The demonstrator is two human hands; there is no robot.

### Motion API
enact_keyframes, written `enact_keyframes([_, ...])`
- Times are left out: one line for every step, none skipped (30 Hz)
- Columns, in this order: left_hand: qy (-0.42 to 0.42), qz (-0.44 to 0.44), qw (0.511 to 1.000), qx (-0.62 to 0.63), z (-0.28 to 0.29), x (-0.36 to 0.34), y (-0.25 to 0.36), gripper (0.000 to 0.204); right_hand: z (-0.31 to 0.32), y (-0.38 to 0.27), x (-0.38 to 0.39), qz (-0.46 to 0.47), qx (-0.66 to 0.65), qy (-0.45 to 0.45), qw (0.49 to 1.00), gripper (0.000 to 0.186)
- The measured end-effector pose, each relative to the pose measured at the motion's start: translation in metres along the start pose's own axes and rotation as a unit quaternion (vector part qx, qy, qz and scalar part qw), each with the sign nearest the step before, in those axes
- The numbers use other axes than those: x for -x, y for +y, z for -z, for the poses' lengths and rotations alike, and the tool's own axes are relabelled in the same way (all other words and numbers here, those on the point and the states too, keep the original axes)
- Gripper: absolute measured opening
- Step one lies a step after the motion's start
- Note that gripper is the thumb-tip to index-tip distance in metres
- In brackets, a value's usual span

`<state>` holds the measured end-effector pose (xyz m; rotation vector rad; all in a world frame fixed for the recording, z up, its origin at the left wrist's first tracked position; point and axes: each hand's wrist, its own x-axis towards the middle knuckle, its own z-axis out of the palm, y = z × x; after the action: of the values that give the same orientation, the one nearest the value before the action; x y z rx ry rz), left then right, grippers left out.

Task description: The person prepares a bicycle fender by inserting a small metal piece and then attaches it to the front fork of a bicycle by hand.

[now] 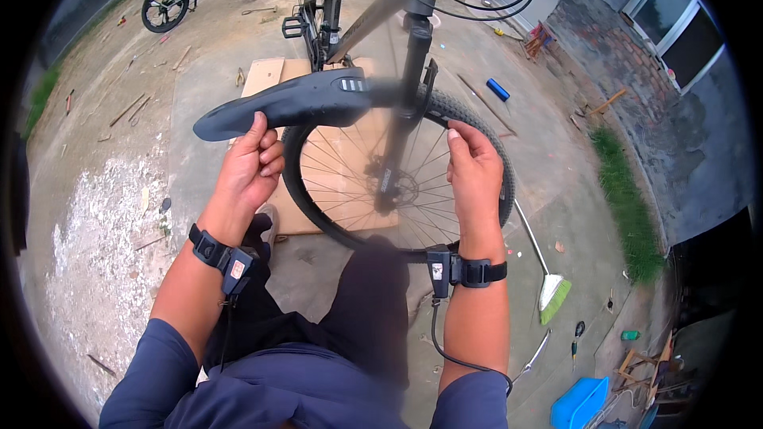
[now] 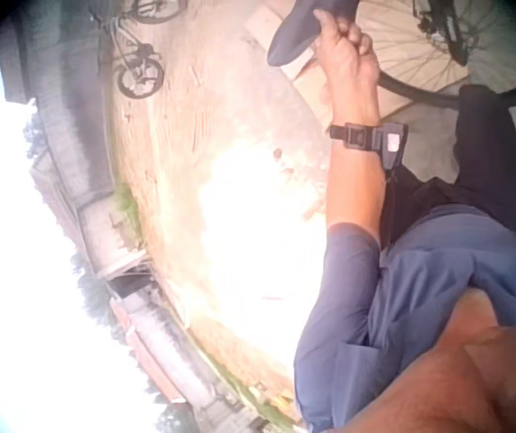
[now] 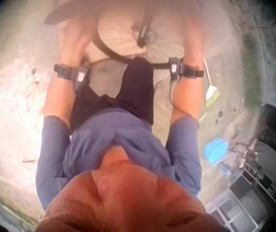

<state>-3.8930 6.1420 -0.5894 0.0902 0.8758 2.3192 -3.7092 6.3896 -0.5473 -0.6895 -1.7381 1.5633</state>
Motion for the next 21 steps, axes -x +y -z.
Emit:
enact_keyframes([-0.009, 0.007, 1.0, 0.009, -0.004, -0.015, -0.002, 0.028, 0.004, -0.001, -0.014, -0.004, -0.005, 0.009, 1.0, 0.028])
enact_keyframes([-0.008, 0.016, 1.0, 0.013, -0.005, -0.031, -0.005, 0.027, 0.007, -0.001, -0.03, -0.004, 0.006, 0.004, 1.0, 0.033])
enact_keyframes([-0.008, 0.024, 1.0, 0.017, -0.007, -0.046, -0.008, 0.027, 0.005, -0.001, -0.042, -0.017, 0.006, -0.001, 1.0, 0.035])
enact_keyframes([-0.008, 0.035, 0.999, 0.022, -0.009, -0.06, -0.012, 0.027, 0.003, -0.004, -0.052, -0.03, 0.007, -0.004, 1.0, 0.036])
enact_keyframes([-0.009, 0.041, 0.999, 0.028, -0.012, -0.071, -0.015, 0.028, -0.001, -0.006, -0.062, -0.044, 0.008, -0.006, 0.999, 0.038])
enact_keyframes([-0.011, 0.046, 0.998, 0.033, -0.016, -0.081, -0.016, 0.028, -0.007, -0.008, -0.071, -0.054, 0.019, -0.003, 0.998, 0.042])
enact_keyframes([-0.011, 0.052, 0.998, 0.038, -0.019, -0.09, -0.018, 0.028, -0.014, -0.007, -0.077, -0.063, 0.025, -0.006, 0.998, 0.043])
enact_keyframes([-0.013, 0.067, 0.997, 0.035, -0.02, -0.096, -0.02, 0.03, -0.02, -0.007, -0.081, -0.072, 0.031, -0.008, 0.997, 0.043])
enact_keyframes([-0.015, 0.082, 0.996, 0.034, -0.019, -0.103, -0.024, 0.031, -0.026, -0.004, -0.086, -0.082, 0.038, -0.011, 0.996, 0.044])
enact_keyframes([-0.02, 0.096, 0.995, 0.035, -0.019, -0.109, -0.027, 0.032, -0.027, -0.001, -0.09, -0.084, 0.042, -0.014, 0.996, 0.044])
enact_keyframes([-0.025, 0.11, 0.993, 0.036, -0.02, -0.113, -0.03, 0.033, -0.029, 0.003, -0.092, -0.085, 0.046, -0.019, 0.995, 0.043])
enact_keyframes([-0.019, 0.12, 0.992, 0.039, -0.021, -0.116, -0.033, 0.037, -0.03, 0.005, -0.094, -0.088, 0.051, -0.024, 0.995, 0.043])
enact_keyframes([-0.023, 0.131, 0.99, 0.042, -0.022, -0.12, -0.036, 0.038, -0.029, 0.009, -0.097, -0.083, 0.05, -0.02, 0.995, 0.043])
enact_keyframes([-0.027, 0.14, 0.989, 0.045, -0.023, -0.122, -0.038, 0.039, -0.028, 0.011, -0.098, -0.078, 0.049, -0.018, 0.996, 0.042])
enact_keyframes([-0.03, 0.15, 0.987, 0.049, -0.025, -0.124, -0.039, 0.04, -0.027, 0.013, -0.098, -0.073, 0.049, -0.017, 0.996, 0.041])
enact_keyframes([-0.016, 0.154, 0.987, 0.044, -0.031, -0.125, -0.039, 0.042, -0.029, 0.01, -0.098, -0.065, 0.045, -0.016, 0.997, 0.039])
enact_keyframes([-0.019, 0.162, 0.986, 0.041, -0.032, -0.126, -0.038, 0.042, -0.03, 0.009, -0.098, -0.062, 0.052, -0.014, 0.997, 0.036])
enact_keyframes([-0.023, 0.171, 0.984, 0.039, -0.032, -0.126, -0.039, 0.042, -0.03, 0.008, -0.099, -0.06, 0.06, -0.014, 0.996, 0.034])
enact_keyframes([-0.024, 0.175, 0.984, 0.032, -0.03, -0.127, -0.038, 0.042, -0.033, 0.01, -0.101, -0.057, 0.062, -0.016, 0.996, 0.032])
enact_keyframes([-0.024, 0.173, 0.984, 0.038, -0.028, -0.129, -0.041, 0.043, -0.039, 0.007, -0.101, -0.064, 0.084, 0.008, 0.994, 0.031])
enact_keyframes([-0.028, 0.175, 0.983, 0.039, -0.026, -0.13, -0.042, 0.043, -0.038, 0.008, -0.101, -0.057, 0.074, -0.001, 0.996, 0.032])
